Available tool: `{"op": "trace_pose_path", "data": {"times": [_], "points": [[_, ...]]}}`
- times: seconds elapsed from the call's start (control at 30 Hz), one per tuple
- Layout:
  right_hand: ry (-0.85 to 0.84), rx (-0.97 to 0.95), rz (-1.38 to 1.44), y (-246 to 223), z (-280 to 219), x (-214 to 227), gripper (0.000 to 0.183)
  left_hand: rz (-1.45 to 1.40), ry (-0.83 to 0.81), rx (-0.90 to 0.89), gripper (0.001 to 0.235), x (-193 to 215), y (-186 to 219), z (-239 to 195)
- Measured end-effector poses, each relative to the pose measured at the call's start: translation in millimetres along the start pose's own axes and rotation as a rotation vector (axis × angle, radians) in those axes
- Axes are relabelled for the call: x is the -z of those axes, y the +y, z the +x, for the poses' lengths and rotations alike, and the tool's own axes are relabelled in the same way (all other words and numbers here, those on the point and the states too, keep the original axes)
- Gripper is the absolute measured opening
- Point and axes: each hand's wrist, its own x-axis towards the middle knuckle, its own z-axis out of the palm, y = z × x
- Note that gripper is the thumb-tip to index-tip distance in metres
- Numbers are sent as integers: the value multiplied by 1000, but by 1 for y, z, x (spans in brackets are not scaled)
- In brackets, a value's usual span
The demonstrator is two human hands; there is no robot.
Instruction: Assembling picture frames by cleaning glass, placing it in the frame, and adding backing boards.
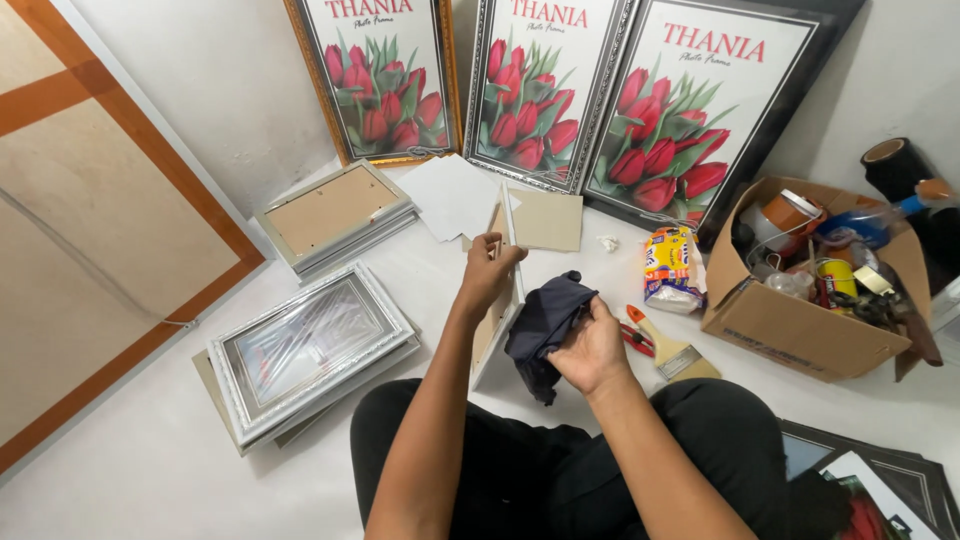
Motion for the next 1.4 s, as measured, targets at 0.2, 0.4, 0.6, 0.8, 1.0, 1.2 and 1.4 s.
{"op": "trace_pose_path", "data": {"times": [0.2, 0.4, 0.6, 0.8, 1.0, 1.2, 1.4], "points": [[-24, 225, -145, 46, -31, -78, 41, -208, 63, -84, 92, 10, 15, -29], [233, 86, -284, 134, -8, -92, 57, -348, 100, -118, 74, 43, -17, -11], [270, -90, -465, 175, 52, -37, 50, -509, 69, -128, 72, 92, -31, -12], [322, -223, -784, 168, 56, -53, 53, -503, 91, -78, 95, 101, -35, -7], [325, -295, -543, 135, 28, -68, 38, -545, 107, -145, 103, 97, -20, -6], [-362, -144, -526, 81, -30, -122, 52, -449, 132, -144, 101, 84, -30, 3], [-298, -86, -931, 100, -7, -81, 50, -359, 150, -140, 105, 79, -38, 8]]}}
